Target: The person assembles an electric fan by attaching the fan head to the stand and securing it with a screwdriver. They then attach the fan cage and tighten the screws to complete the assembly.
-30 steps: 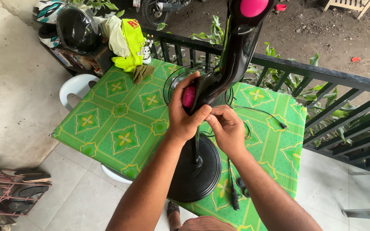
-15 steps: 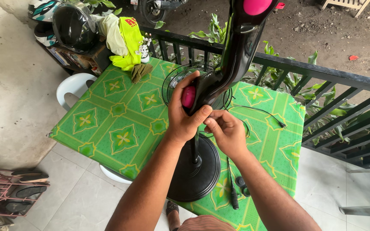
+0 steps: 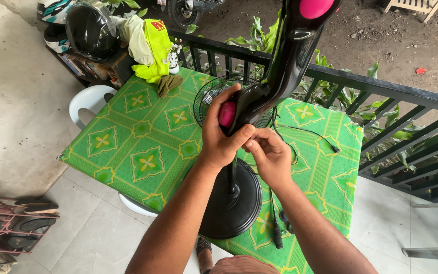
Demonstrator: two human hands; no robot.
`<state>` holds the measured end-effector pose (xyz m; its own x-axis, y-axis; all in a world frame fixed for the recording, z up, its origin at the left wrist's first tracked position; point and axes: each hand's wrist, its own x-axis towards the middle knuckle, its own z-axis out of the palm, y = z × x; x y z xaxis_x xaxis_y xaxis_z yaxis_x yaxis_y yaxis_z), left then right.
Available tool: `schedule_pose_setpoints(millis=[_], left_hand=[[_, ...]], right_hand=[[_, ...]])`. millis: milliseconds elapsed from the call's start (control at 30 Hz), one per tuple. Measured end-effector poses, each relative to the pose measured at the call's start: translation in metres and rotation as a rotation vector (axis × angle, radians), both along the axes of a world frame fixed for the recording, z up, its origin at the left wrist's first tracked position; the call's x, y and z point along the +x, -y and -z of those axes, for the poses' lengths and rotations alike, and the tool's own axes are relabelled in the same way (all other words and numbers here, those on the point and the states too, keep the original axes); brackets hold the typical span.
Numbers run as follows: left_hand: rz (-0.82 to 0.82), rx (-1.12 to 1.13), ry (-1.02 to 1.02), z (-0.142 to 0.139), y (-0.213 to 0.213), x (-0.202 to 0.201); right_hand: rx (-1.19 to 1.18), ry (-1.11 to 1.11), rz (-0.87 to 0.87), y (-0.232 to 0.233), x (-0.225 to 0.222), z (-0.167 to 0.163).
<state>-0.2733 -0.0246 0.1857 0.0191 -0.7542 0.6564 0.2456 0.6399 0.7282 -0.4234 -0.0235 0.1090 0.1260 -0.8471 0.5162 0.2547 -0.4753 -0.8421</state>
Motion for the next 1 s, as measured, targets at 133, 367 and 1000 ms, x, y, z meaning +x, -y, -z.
schedule_pose_setpoints(millis=[133,367,1000], left_hand=[[-0.013,-0.021,0.026,0.001,0.001,0.0],[-0.015,-0.02,0.067,0.001,0.002,-0.001],[0.002,-0.012,0.051,-0.003,0.001,-0.001]], right_hand=[[0.15,0.032,-0.107,-0.001,-0.008,0.005],[0.085,0.053,-0.059,-0.002,-0.001,-0.003],[0.0,0.066,0.056,-0.002,0.009,-0.007]])
